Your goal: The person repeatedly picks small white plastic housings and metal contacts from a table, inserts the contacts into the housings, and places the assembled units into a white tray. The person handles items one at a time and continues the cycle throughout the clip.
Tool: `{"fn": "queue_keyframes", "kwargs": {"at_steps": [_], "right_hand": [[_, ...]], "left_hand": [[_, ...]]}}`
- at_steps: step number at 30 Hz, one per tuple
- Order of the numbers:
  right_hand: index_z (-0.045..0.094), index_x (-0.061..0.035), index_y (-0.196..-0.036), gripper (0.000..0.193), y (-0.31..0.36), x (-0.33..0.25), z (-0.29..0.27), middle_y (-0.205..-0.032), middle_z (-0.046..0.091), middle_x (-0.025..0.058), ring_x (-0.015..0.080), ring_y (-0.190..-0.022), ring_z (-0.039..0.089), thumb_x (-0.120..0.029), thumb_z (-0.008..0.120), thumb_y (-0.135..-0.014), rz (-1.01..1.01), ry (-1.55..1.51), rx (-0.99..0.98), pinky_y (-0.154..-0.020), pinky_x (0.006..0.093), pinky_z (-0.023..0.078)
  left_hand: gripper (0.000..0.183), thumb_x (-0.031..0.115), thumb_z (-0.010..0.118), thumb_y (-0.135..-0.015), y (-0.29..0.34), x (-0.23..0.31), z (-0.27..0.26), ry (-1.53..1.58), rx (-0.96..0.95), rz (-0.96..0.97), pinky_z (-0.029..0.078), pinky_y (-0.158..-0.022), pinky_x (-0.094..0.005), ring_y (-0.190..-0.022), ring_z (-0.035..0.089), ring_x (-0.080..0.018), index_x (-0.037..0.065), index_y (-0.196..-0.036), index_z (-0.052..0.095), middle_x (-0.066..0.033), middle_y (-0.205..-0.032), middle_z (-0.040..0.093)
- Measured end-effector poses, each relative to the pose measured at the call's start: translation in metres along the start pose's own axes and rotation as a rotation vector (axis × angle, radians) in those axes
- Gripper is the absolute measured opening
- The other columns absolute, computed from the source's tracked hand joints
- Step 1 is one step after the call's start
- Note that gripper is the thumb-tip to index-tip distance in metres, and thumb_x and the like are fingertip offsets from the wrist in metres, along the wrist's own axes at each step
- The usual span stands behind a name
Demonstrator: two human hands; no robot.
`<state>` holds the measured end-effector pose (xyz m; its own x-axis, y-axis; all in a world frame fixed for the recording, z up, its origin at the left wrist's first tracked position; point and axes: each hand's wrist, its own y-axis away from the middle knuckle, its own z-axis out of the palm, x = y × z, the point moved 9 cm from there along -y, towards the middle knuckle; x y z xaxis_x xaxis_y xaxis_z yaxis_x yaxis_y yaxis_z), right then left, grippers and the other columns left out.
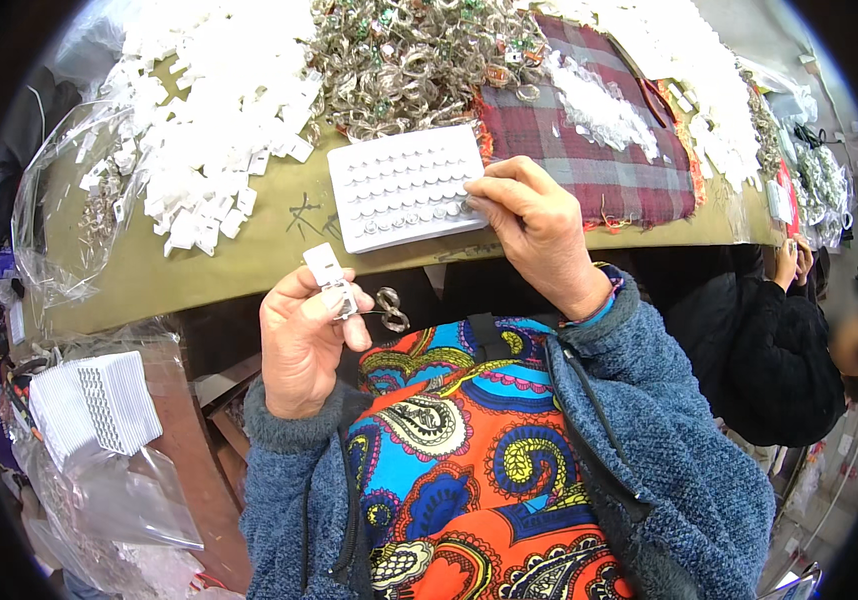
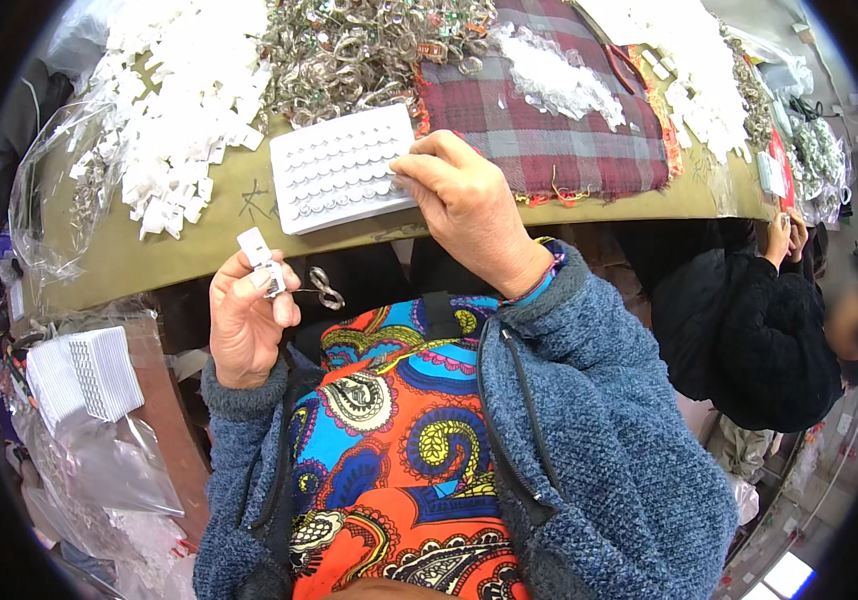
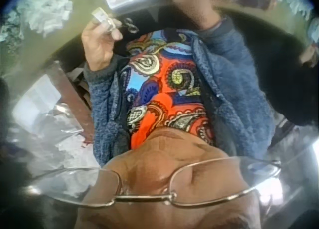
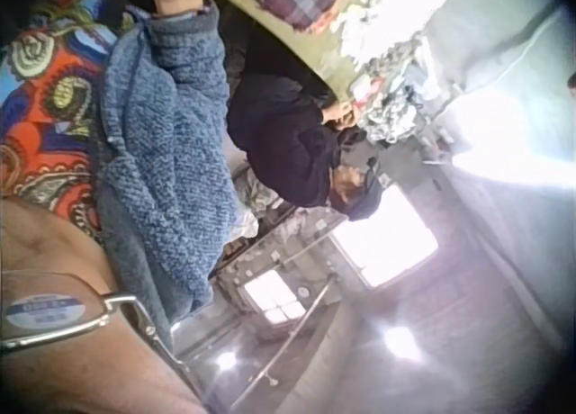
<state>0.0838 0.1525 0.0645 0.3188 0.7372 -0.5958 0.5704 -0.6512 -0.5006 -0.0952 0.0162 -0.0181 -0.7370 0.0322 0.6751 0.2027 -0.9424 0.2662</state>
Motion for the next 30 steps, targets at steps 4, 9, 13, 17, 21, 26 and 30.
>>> {"fn": "queue_keyframes", "kwargs": {"at_steps": [4, 9, 13, 17, 21, 26, 30], "right_hand": [[0.069, -0.0001, -0.105, 0.023, 0.006, -0.007, 0.002, -0.093, 0.061, 0.012, 0.025, -0.08, 0.065, 0.003, 0.071, -0.083, -0.085, 0.072, 0.006, -0.071, 0.0324, 0.053], [0.066, 0.001, -0.1, 0.018, 0.012, -0.003, -0.002, -0.091, 0.06, 0.0124, 0.0281, -0.08, 0.064, 0.001, 0.07, -0.082, -0.04, 0.086, -0.057, -0.07, 0.0354, 0.053], [0.062, 0.0019, -0.093, 0.014, 0.011, 0.007, 0.001, -0.088, 0.06, 0.0127, 0.0289, -0.078, 0.063, 0.001, 0.072, -0.082, 0.049, 0.067, -0.143, -0.068, 0.0352, 0.052], [0.061, -0.0018, -0.092, 0.018, 0.002, -0.005, -0.008, -0.084, 0.059, 0.0124, 0.0329, -0.078, 0.062, 0.0, 0.073, -0.078, -0.011, -0.011, -0.039, -0.068, 0.0375, 0.052], [0.062, -0.0007, -0.088, 0.015, 0.008, -0.03, -0.008, -0.085, 0.061, 0.0116, 0.0273, -0.075, 0.063, 0.002, 0.073, -0.078, -0.028, -0.242, -0.042, -0.066, 0.0347, 0.053], [0.062, -0.0002, -0.088, 0.015, 0.009, -0.036, 0.009, -0.082, 0.06, 0.0112, 0.0258, -0.073, 0.062, 0.004, 0.073, -0.077, 0.07, -0.367, -0.016, -0.064, 0.0333, 0.051], [0.062, 0.0006, -0.087, 0.015, 0.011, -0.03, 0.015, -0.081, 0.06, 0.0114, 0.0255, -0.072, 0.062, 0.004, 0.073, -0.077, 0.148, -0.442, 0.02, -0.064, 0.0323, 0.05]], "left_hand": [[0.022, 0.003, 0.061, -0.09, -0.006, -0.014, 0.015, 0.006, -0.036, -0.082, 0.058, -0.057, -0.029, -0.06, 0.067, -0.0187, -0.007, -0.109, 0.063, -0.0199, -0.089, 0.07], [0.027, 0.007, 0.06, -0.092, -0.016, -0.027, 0.034, -0.058, -0.047, -0.128, 0.058, -0.059, -0.029, -0.062, 0.066, -0.0166, -0.005, -0.116, 0.06, -0.0184, -0.093, 0.069], [0.029, 0.008, 0.058, -0.096, -0.021, -0.036, 0.048, 0.005, -0.126, -0.165, 0.062, -0.07, -0.0297, -0.078, 0.07, -0.0185, -0.005, -0.122, 0.057, -0.0213, -0.105, 0.068], [0.029, 0.008, 0.055, -0.099, -0.022, -0.043, 0.056, 0.092, -0.181, -0.184, 0.062, -0.078, -0.0322, -0.09, 0.071, -0.0225, -0.005, -0.124, 0.054, -0.0223, -0.111, 0.066], [0.026, 0.005, 0.053, -0.1, -0.022, -0.05, 0.06, 0.187, -0.219, -0.181, 0.063, -0.08, -0.0354, -0.093, 0.072, -0.0258, -0.004, -0.124, 0.055, -0.0199, -0.11, 0.066], [0.025, 0.007, 0.057, -0.099, -0.02, -0.055, 0.058, 0.252, -0.222, -0.187, 0.064, -0.075, -0.0344, -0.086, 0.072, -0.0224, -0.003, -0.121, 0.058, -0.0144, -0.104, 0.068], [0.024, 0.007, 0.058, -0.098, -0.019, -0.053, 0.058, 0.27, -0.236, -0.17, 0.064, -0.075, -0.0337, -0.083, 0.071, -0.02, -0.003, -0.121, 0.059, -0.0135, -0.103, 0.068]]}}
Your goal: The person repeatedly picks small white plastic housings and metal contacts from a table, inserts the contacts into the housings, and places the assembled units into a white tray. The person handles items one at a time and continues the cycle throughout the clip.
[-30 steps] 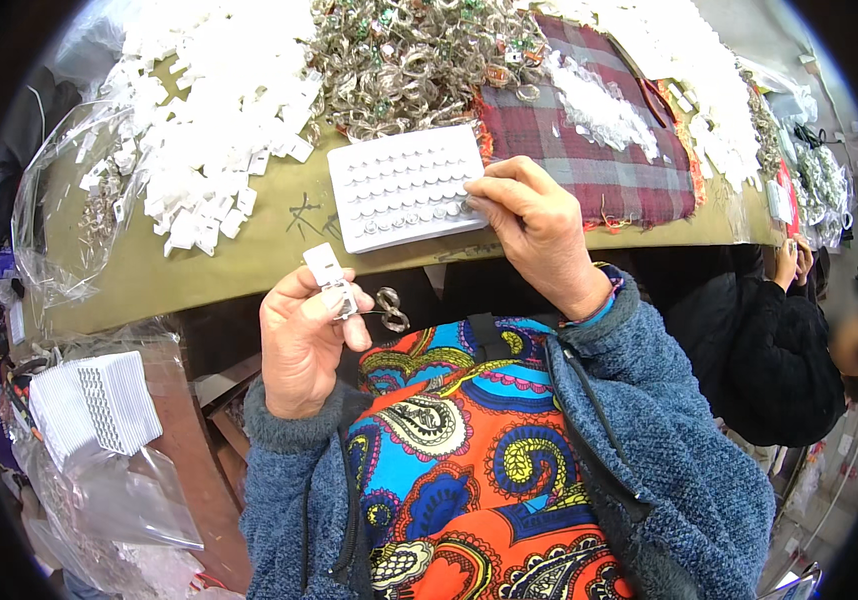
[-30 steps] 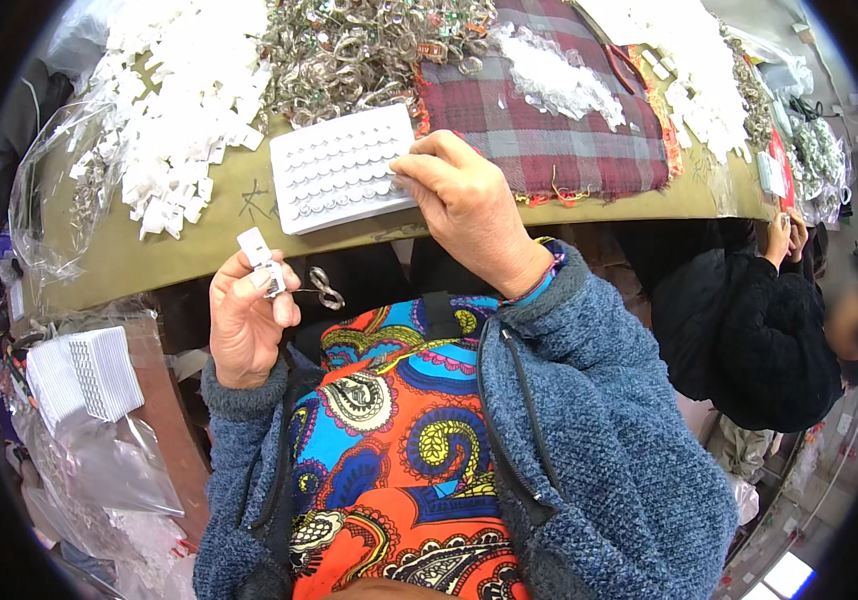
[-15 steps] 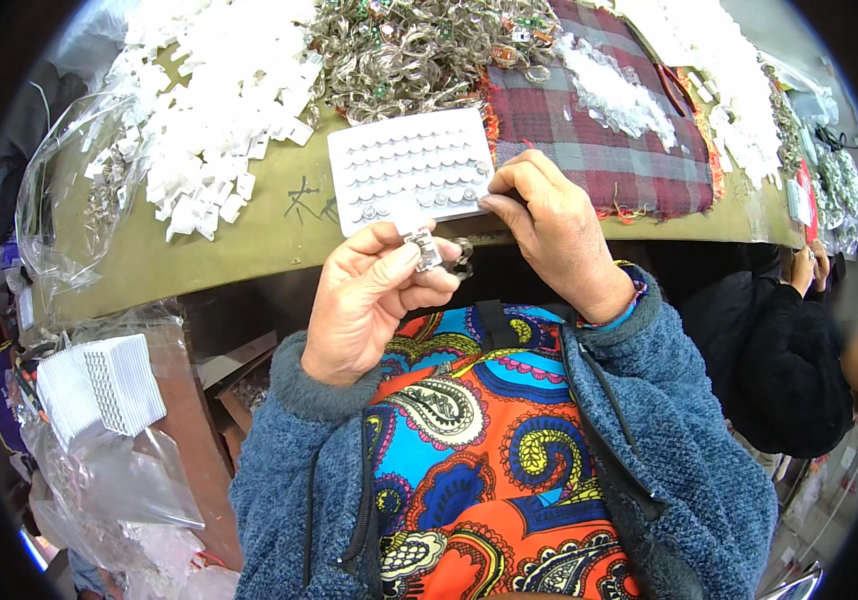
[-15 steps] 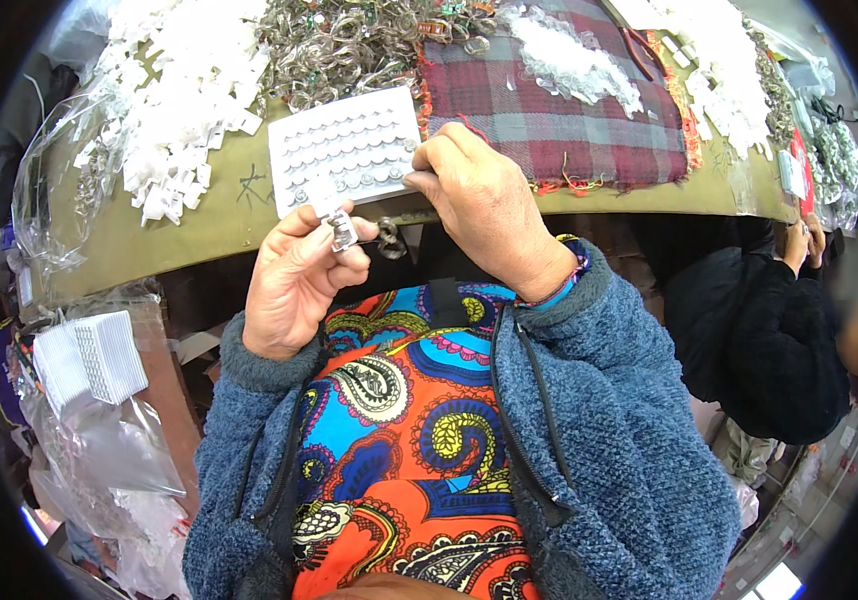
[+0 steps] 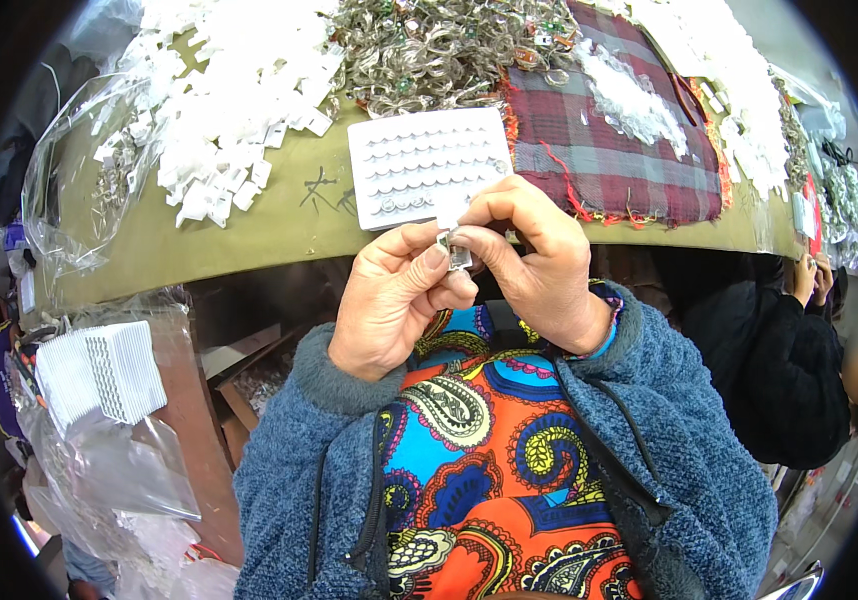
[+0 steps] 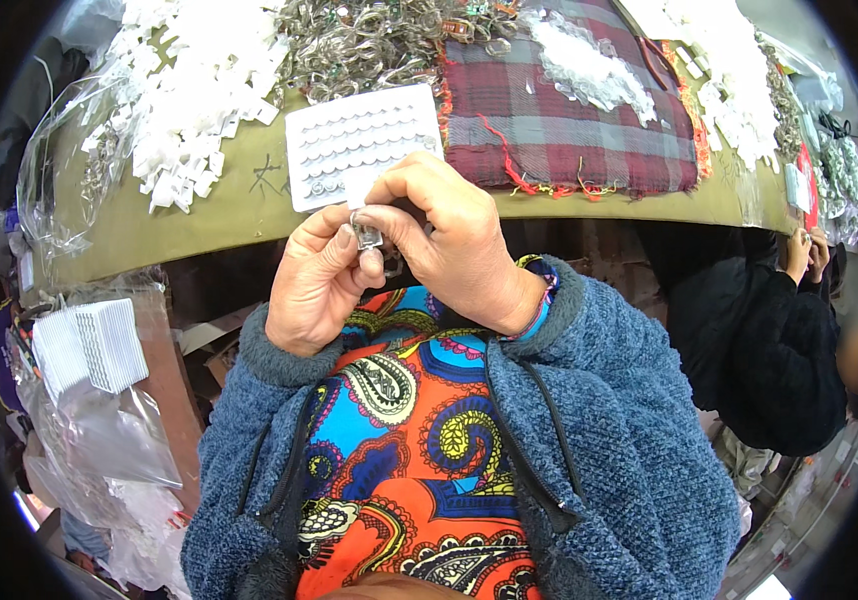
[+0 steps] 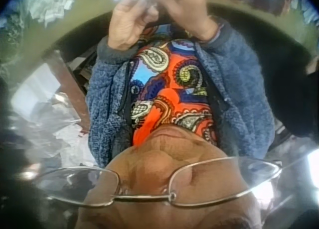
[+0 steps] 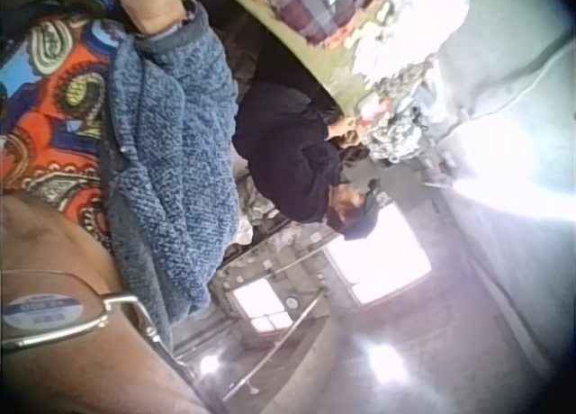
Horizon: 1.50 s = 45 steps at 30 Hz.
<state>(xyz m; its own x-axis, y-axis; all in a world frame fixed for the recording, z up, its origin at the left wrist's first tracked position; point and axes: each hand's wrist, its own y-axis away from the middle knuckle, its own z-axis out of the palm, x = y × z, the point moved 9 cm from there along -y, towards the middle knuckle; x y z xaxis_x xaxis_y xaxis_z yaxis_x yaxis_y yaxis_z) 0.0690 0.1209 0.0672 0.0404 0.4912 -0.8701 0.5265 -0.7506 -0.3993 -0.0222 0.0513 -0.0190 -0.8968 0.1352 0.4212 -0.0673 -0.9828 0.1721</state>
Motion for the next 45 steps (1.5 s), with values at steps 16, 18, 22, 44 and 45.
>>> {"fn": "queue_keyframes", "kwargs": {"at_steps": [16, 18, 22, 44, 45], "right_hand": [[0.066, 0.0006, -0.104, 0.033, 0.005, -0.033, 0.025, -0.097, 0.063, 0.0142, 0.0319, -0.08, 0.063, -0.007, 0.076, -0.074, -0.423, 0.238, -0.271, -0.069, 0.0391, 0.053], [0.066, 0.0006, -0.107, 0.035, 0.007, -0.032, 0.024, -0.099, 0.064, 0.0144, 0.0328, -0.081, 0.064, -0.009, 0.076, -0.075, -0.42, 0.212, -0.29, -0.071, 0.0397, 0.053], [0.067, 0.0023, -0.109, 0.026, 0.0, -0.023, 0.004, -0.094, 0.066, 0.013, 0.0242, -0.079, 0.065, -0.005, 0.071, -0.084, -0.16, -0.083, -0.287, -0.072, 0.034, 0.053], [0.064, 0.0008, -0.092, 0.028, 0.013, -0.048, 0.017, -0.092, 0.061, 0.0094, 0.0251, -0.078, 0.06, -0.005, 0.077, -0.067, -0.616, 0.221, -0.2, -0.067, 0.0357, 0.048], [0.062, 0.0001, -0.089, 0.026, 0.013, -0.048, 0.018, -0.09, 0.059, 0.0086, 0.0243, -0.075, 0.059, -0.005, 0.077, -0.067, -0.644, 0.199, -0.212, -0.065, 0.0353, 0.047]], "left_hand": [[0.023, 0.006, 0.059, -0.098, 0.013, 0.012, -0.011, 0.038, 0.125, 0.083, 0.063, -0.071, -0.0314, -0.079, 0.07, -0.0167, -0.004, -0.118, 0.061, -0.0121, -0.101, 0.069], [0.023, 0.005, 0.061, -0.096, 0.013, 0.011, -0.01, -0.013, 0.161, 0.066, 0.063, -0.07, -0.03, -0.077, 0.069, -0.0157, -0.005, -0.117, 0.062, -0.0122, -0.1, 0.07], [0.02, 0.001, 0.065, -0.092, 0.015, 0.022, 0.004, -0.23, 0.124, 0.111, 0.062, -0.066, -0.0297, -0.073, 0.069, -0.0168, -0.006, -0.11, 0.064, -0.015, -0.094, 0.071], [0.024, 0.015, 0.07, -0.092, 0.008, -0.008, 0.004, 0.224, -0.077, -0.11, 0.046, -0.051, -0.0158, -0.056, 0.052, -0.0036, 0.001, -0.11, 0.063, -0.0058, -0.093, 0.067], [0.024, 0.015, 0.07, -0.092, 0.007, -0.007, 0.005, 0.203, -0.086, -0.104, 0.046, -0.05, -0.016, -0.056, 0.052, -0.0035, 0.002, -0.11, 0.063, -0.0058, -0.093, 0.067]]}}
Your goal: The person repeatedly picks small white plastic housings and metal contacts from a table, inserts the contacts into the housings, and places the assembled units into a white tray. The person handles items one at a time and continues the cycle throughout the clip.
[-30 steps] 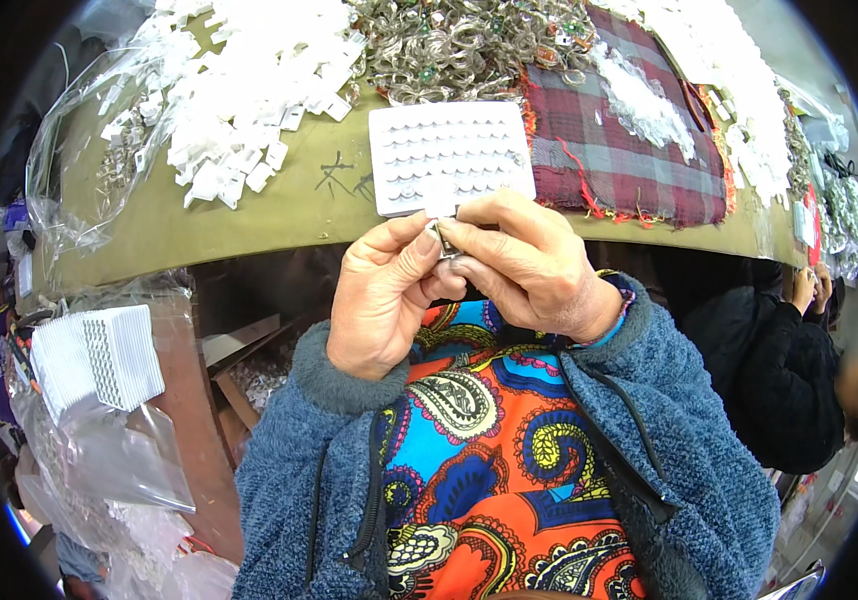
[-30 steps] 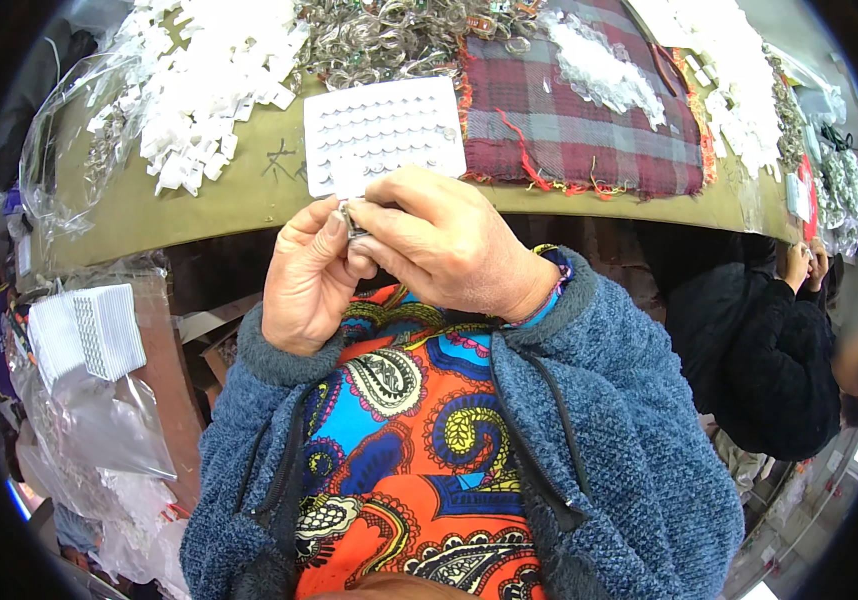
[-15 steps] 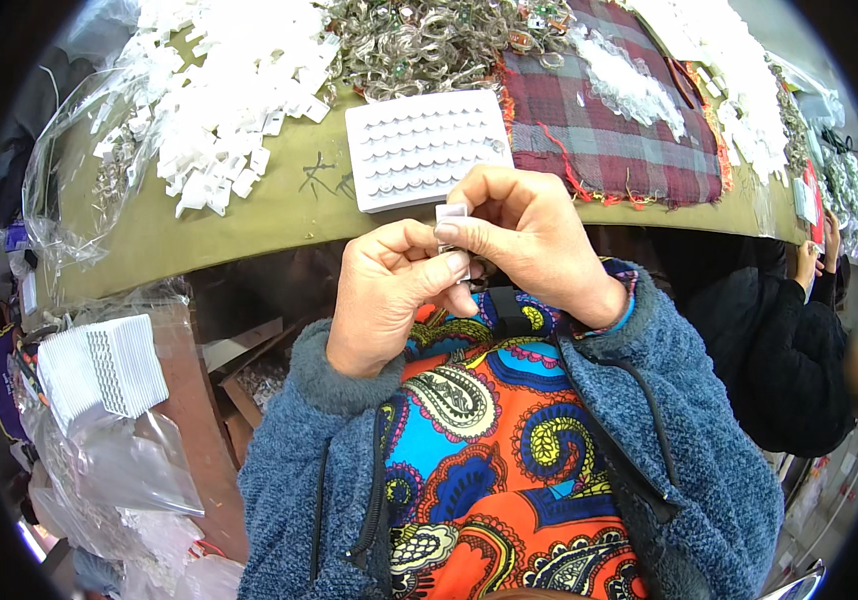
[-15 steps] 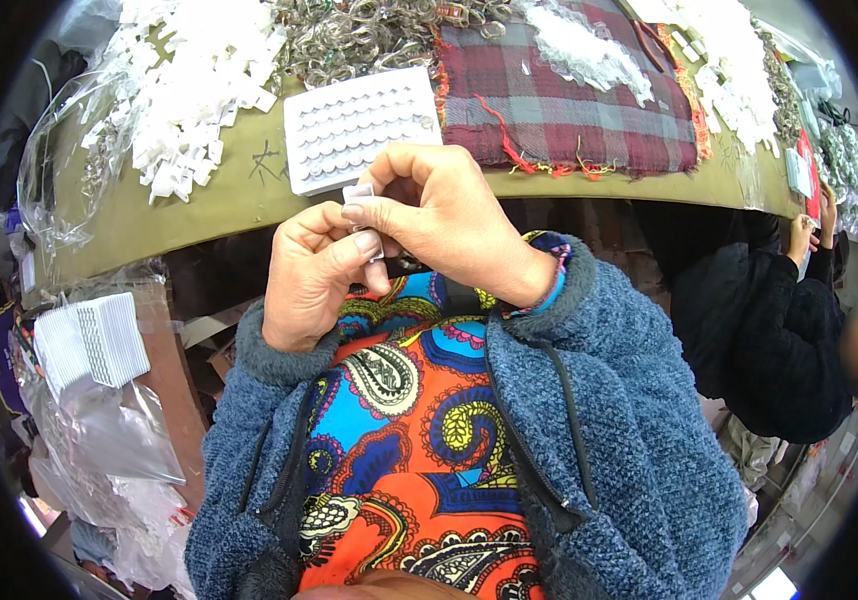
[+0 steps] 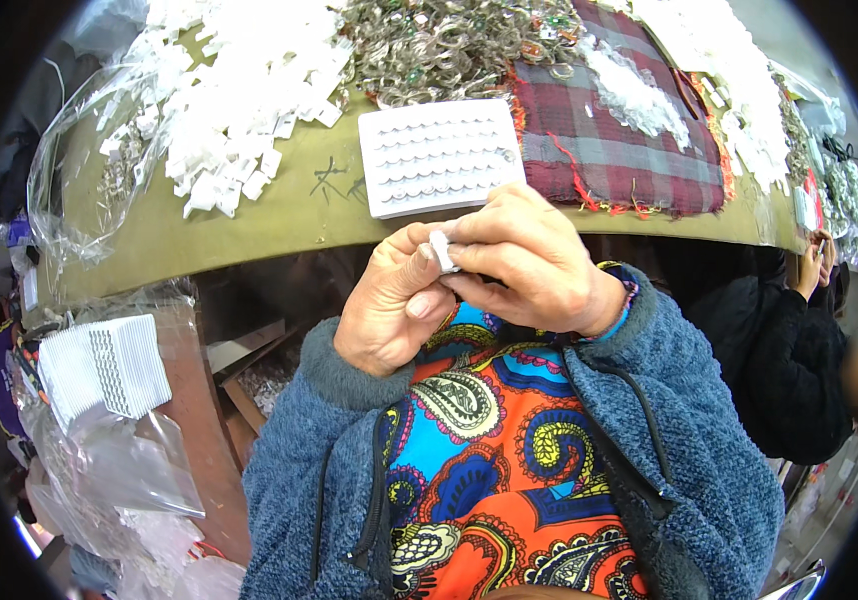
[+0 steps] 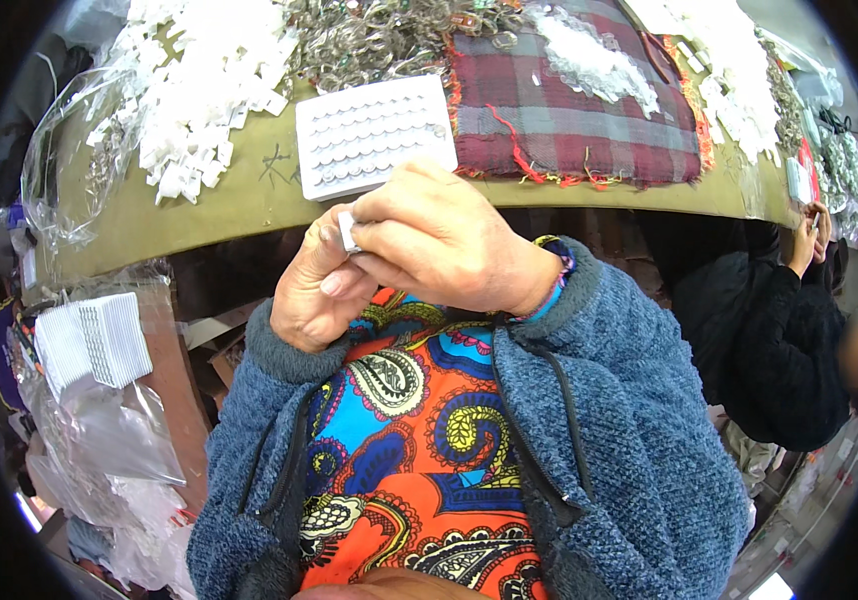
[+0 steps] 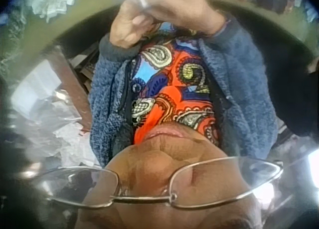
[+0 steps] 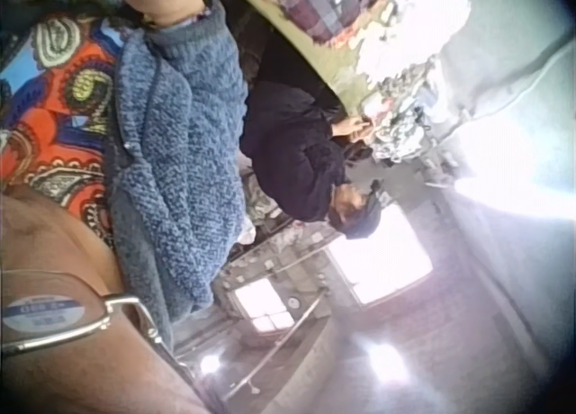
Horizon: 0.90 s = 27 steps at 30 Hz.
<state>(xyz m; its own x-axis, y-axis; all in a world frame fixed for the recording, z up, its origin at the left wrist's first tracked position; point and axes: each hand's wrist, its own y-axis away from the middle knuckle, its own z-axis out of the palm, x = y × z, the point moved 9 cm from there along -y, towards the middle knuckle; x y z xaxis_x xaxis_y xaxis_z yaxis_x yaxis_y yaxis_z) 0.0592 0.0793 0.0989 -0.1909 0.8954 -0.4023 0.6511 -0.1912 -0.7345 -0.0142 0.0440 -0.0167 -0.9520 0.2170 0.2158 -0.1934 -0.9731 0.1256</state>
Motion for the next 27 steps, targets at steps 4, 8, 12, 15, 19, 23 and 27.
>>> {"fn": "queue_keyframes", "kwargs": {"at_steps": [4, 8, 12, 15, 19, 23, 27], "right_hand": [[0.057, -0.0021, -0.081, 0.023, 0.005, -0.001, -0.002, -0.08, 0.054, 0.0065, 0.0222, -0.065, 0.052, -0.01, 0.072, -0.066, -0.099, 0.064, 0.013, -0.06, 0.0348, 0.043], [0.062, -0.0004, -0.093, 0.028, 0.02, 0.005, -0.018, -0.103, 0.065, 0.0113, 0.0236, -0.07, 0.057, -0.014, 0.075, -0.072, -0.047, 0.053, 0.112, -0.064, 0.0363, 0.047], [0.064, -0.001, -0.1, 0.032, 0.037, 0.018, -0.048, -0.106, 0.066, 0.0128, 0.0288, -0.083, 0.063, -0.014, 0.078, -0.073, 0.085, -0.111, 0.096, -0.072, 0.039, 0.05], [0.064, -0.0008, -0.09, 0.016, 0.054, 0.052, -0.093, -0.091, 0.065, 0.014, 0.0312, -0.079, 0.064, -0.004, 0.074, -0.078, 0.361, 0.102, 0.267, -0.069, 0.0395, 0.053], [0.067, 0.0008, -0.09, 0.009, 0.08, 0.103, -0.138, -0.088, 0.065, 0.0129, 0.0285, -0.076, 0.065, 0.0, 0.071, -0.082, 0.696, 0.211, 0.358, -0.067, 0.0342, 0.052], [0.065, -0.0016, -0.092, 0.01, 0.07, 0.136, -0.128, -0.091, 0.062, 0.0143, 0.0343, -0.077, 0.065, -0.005, 0.069, -0.083, 0.709, 0.399, 0.221, -0.066, 0.0399, 0.053], [0.062, -0.0047, -0.092, 0.016, 0.068, 0.151, -0.109, -0.093, 0.061, 0.013, 0.0354, -0.076, 0.066, -0.012, 0.072, -0.081, 0.799, 0.533, 0.063, -0.065, 0.0428, 0.054]], "left_hand": [[0.022, 0.028, 0.063, -0.098, -0.001, -0.01, 0.003, -0.164, 0.087, -0.028, 0.039, -0.051, -0.0148, -0.056, 0.047, -0.0004, 0.006, -0.097, 0.059, -0.0007, -0.083, 0.061], [0.023, 0.025, 0.063, -0.098, -0.003, -0.012, 0.009, -0.121, 0.181, -0.092, 0.043, -0.046, -0.015, -0.057, 0.051, -0.0017, 0.004, -0.102, 0.054, -0.0009, -0.081, 0.057], [0.025, 0.013, 0.074, -0.089, -0.016, -0.025, 0.023, -0.211, 0.109, -0.134, 0.041, -0.039, -0.0158, -0.048, 0.053, -0.0063, 0.008, -0.105, 0.055, -0.0123, -0.092, 0.067], [0.027, 0.01, 0.076, -0.085, -0.029, -0.036, 0.033, -0.228, 0.043, -0.199, 0.041, -0.039, -0.0173, -0.045, 0.052, -0.0084, 0.009, -0.103, 0.055, -0.0219, -0.096, 0.069], [0.023, 0.014, 0.073, -0.089, -0.047, -0.051, 0.042, -0.308, 0.033, -0.25, 0.043, -0.044, -0.0179, -0.048, 0.052, -0.0091, 0.007, -0.104, 0.057, -0.0215, -0.096, 0.069], [0.023, 0.016, 0.069, -0.093, -0.065, -0.069, 0.047, -0.308, 0.047, -0.315, 0.047, -0.049, -0.0198, -0.059, 0.062, -0.014, 0.004, -0.108, 0.056, -0.0204, -0.096, 0.069], [0.021, 0.015, 0.067, -0.094, -0.073, -0.071, 0.054, -0.311, 0.019, -0.348, 0.05, -0.05, -0.0205, -0.066, 0.067, -0.0157, 0.003, -0.108, 0.056, -0.0209, -0.098, 0.07]]}}
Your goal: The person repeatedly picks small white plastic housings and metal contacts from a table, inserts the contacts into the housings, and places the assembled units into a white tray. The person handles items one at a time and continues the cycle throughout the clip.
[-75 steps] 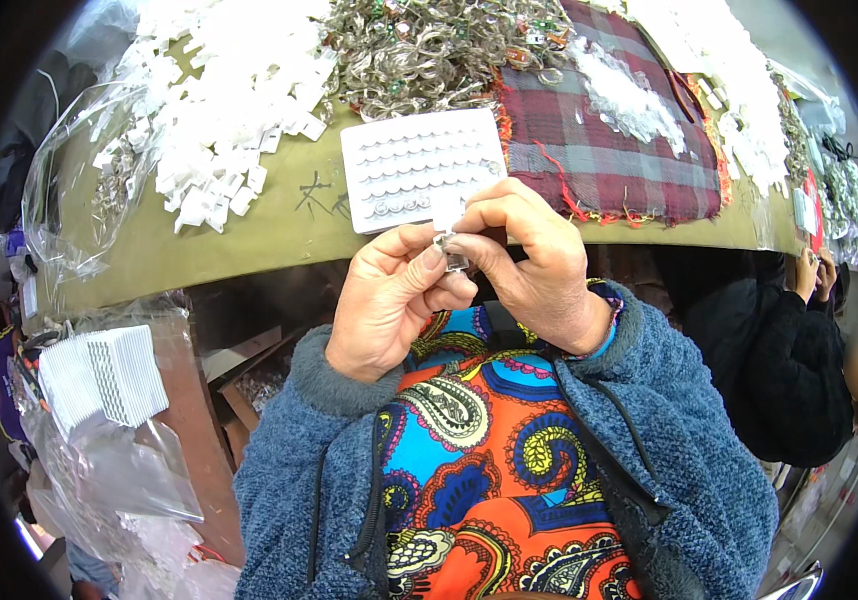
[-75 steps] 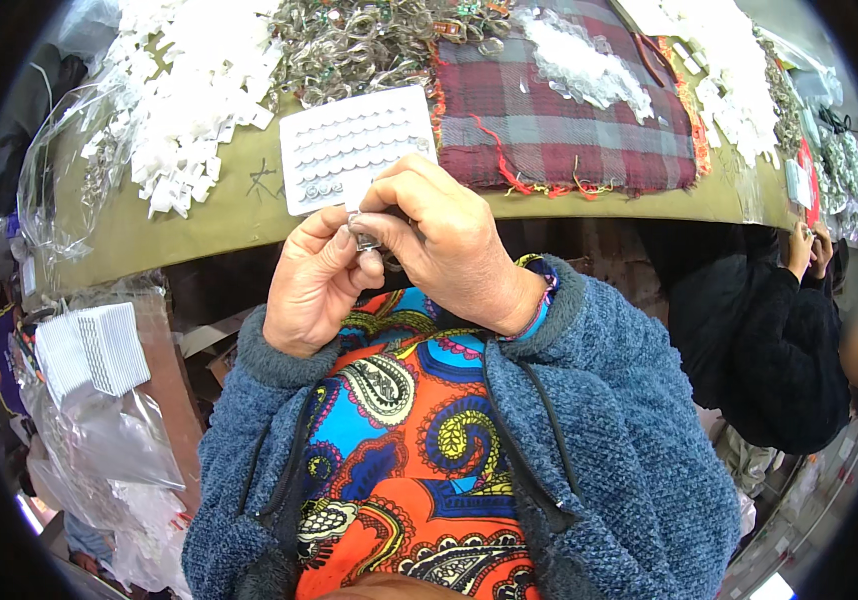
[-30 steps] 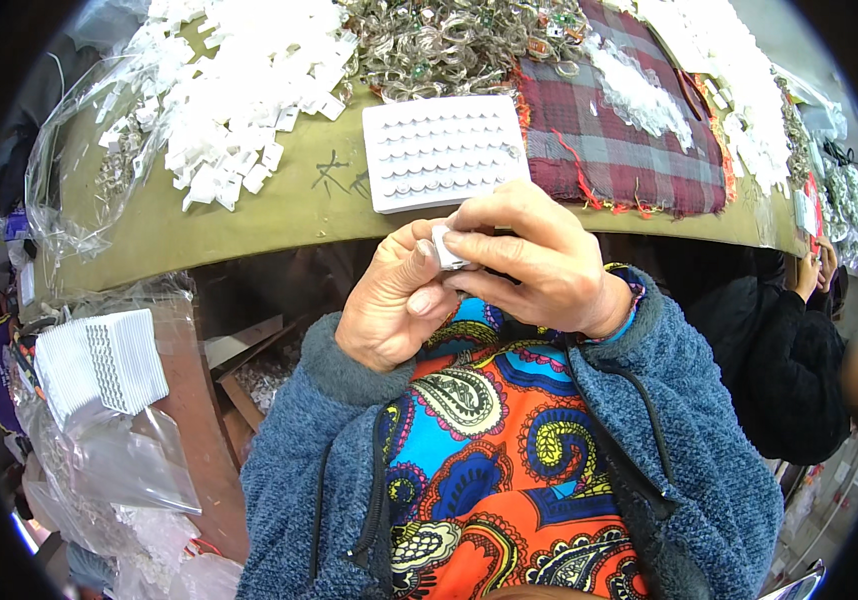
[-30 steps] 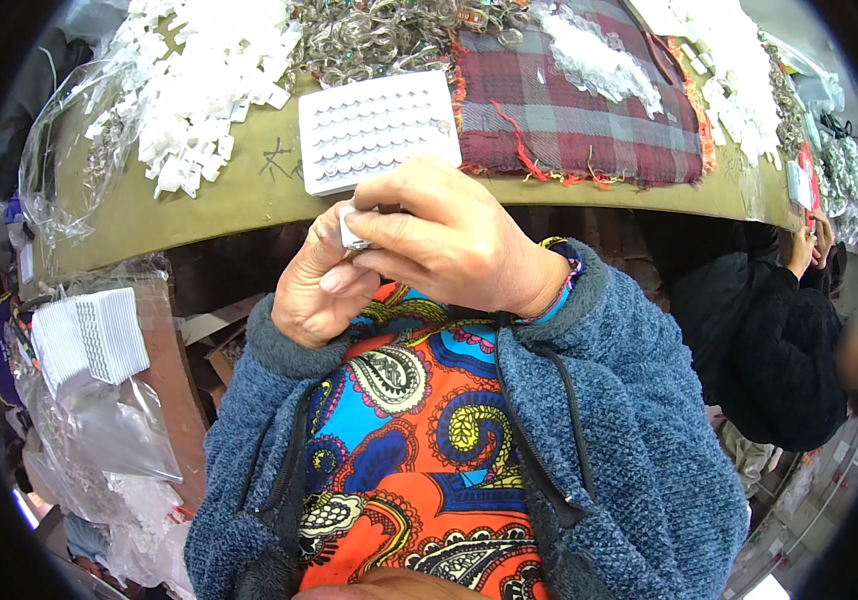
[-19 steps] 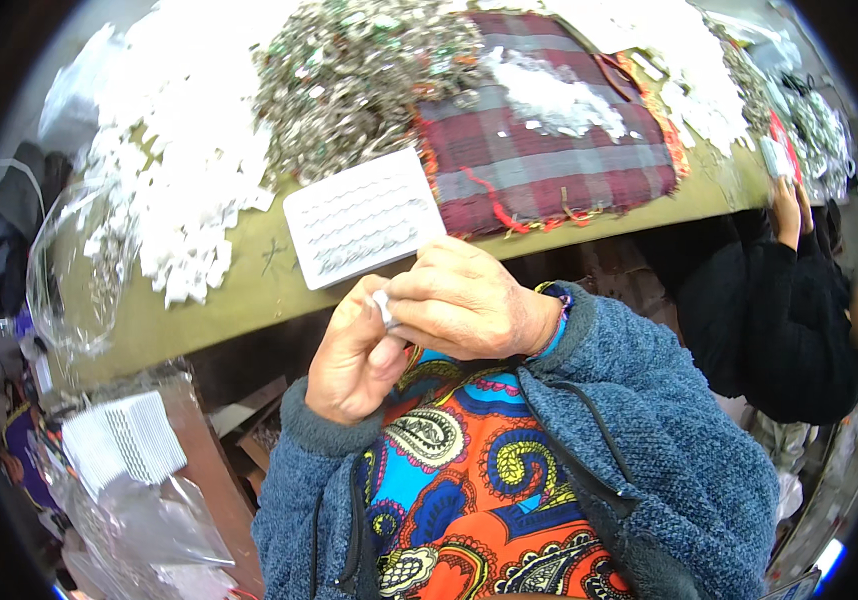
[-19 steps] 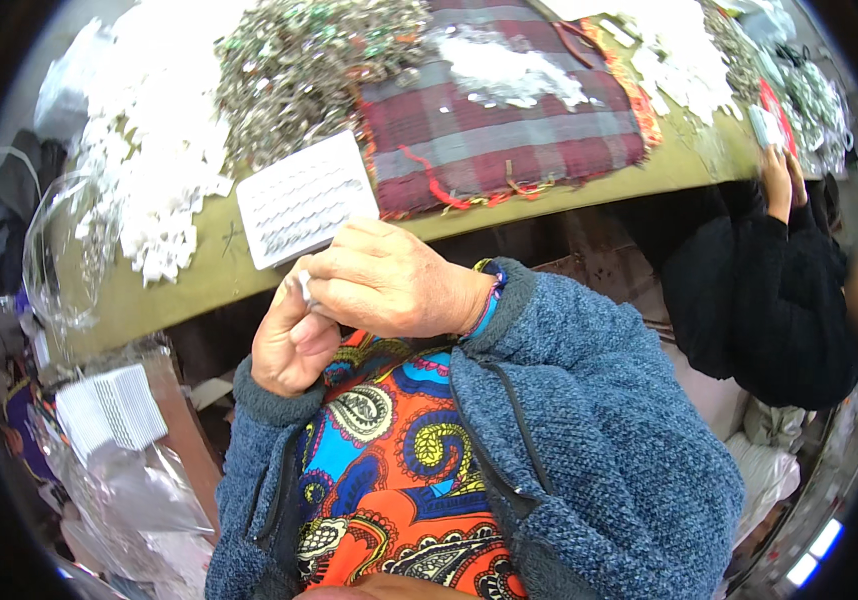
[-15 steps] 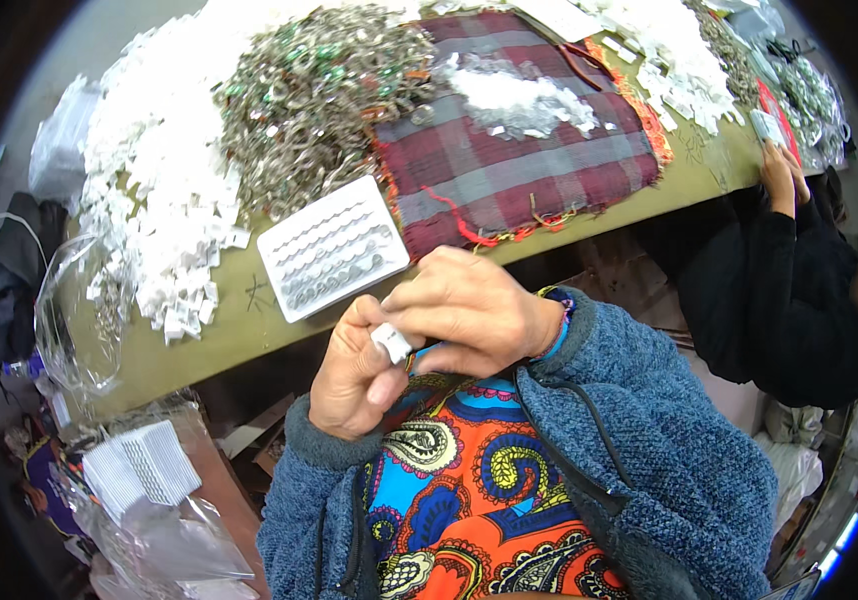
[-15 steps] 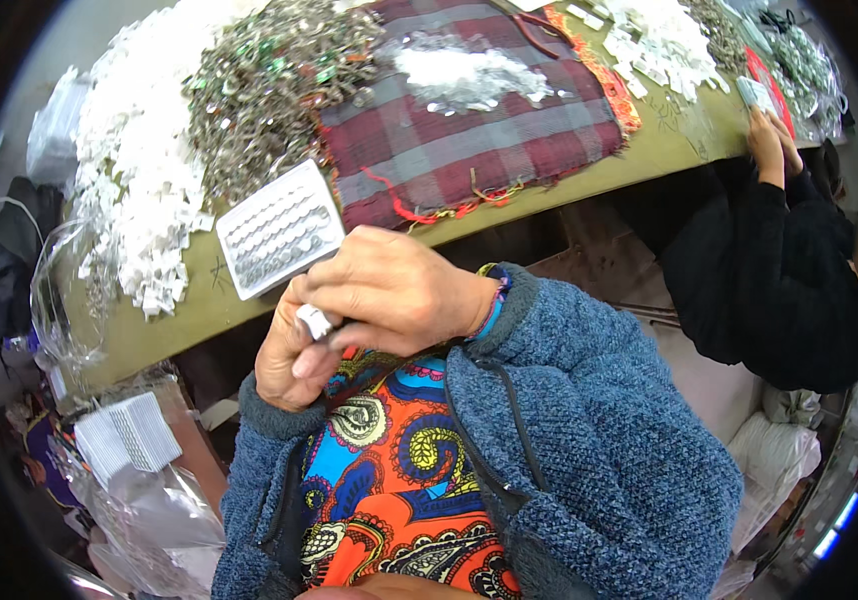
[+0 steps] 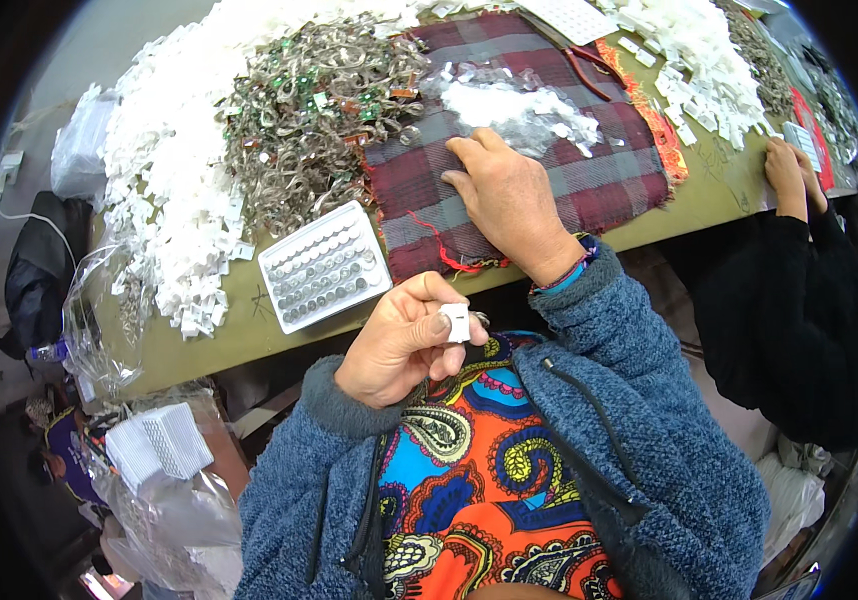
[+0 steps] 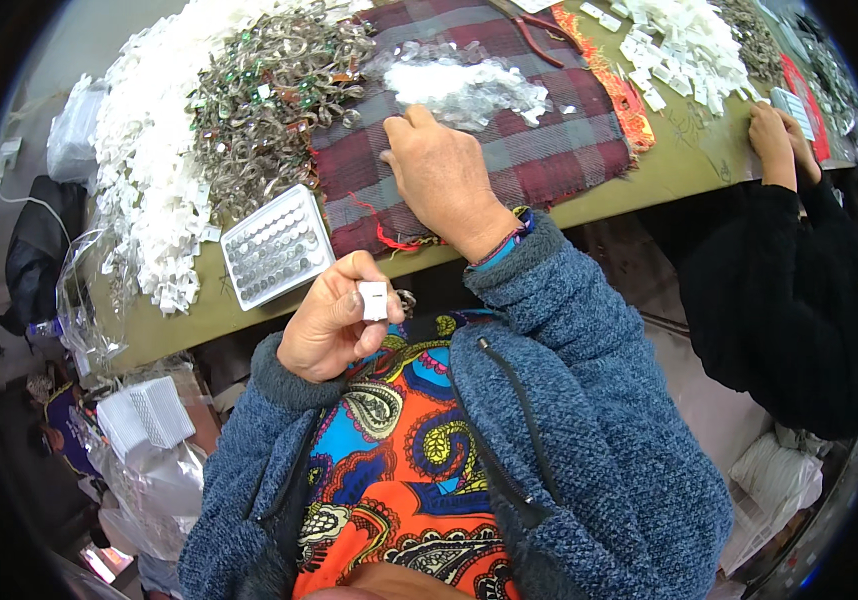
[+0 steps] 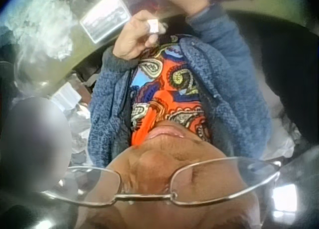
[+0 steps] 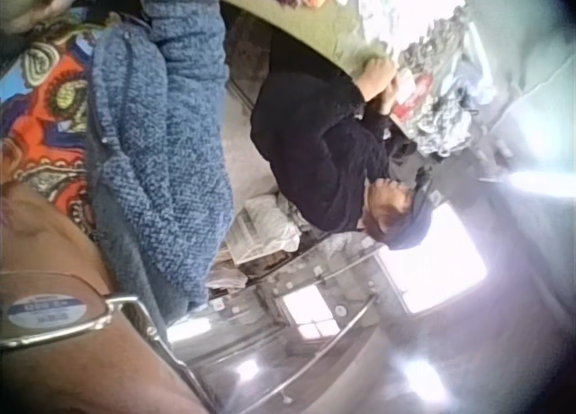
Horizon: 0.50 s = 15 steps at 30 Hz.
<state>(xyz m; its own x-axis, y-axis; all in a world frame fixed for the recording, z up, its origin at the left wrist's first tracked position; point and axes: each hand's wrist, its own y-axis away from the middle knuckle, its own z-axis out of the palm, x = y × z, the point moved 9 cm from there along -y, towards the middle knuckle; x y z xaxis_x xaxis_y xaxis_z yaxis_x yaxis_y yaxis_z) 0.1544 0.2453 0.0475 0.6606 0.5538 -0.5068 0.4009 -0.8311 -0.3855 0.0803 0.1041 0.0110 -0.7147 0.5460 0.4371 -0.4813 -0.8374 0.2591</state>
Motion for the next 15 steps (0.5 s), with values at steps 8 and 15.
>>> {"fn": "queue_keyframes", "kwargs": {"at_steps": [8, 15], "right_hand": [[0.067, -0.0061, -0.085, 0.009, 0.004, -0.004, 0.002, -0.087, 0.061, 0.0092, 0.0309, -0.072, 0.066, -0.011, 0.072, -0.08, -0.077, 0.005, 0.06, -0.063, 0.0398, 0.055], [0.068, -0.0043, -0.088, 0.007, 0.005, -0.004, 0.005, -0.091, 0.062, 0.0109, 0.0328, -0.077, 0.067, -0.009, 0.069, -0.083, -0.07, 0.014, 0.006, -0.067, 0.0403, 0.056]], "left_hand": [[0.021, 0.015, 0.066, -0.095, 0.001, 0.005, -0.004, -0.021, -0.012, -0.006, 0.054, -0.053, -0.0205, -0.07, 0.069, -0.0154, 0.004, -0.11, 0.057, -0.0222, -0.101, 0.069], [0.024, 0.02, 0.067, -0.094, 0.016, 0.006, -0.009, -0.095, 0.042, 0.012, 0.05, -0.051, -0.0226, -0.065, 0.067, -0.0166, 0.006, -0.11, 0.055, -0.021, -0.099, 0.07]]}}
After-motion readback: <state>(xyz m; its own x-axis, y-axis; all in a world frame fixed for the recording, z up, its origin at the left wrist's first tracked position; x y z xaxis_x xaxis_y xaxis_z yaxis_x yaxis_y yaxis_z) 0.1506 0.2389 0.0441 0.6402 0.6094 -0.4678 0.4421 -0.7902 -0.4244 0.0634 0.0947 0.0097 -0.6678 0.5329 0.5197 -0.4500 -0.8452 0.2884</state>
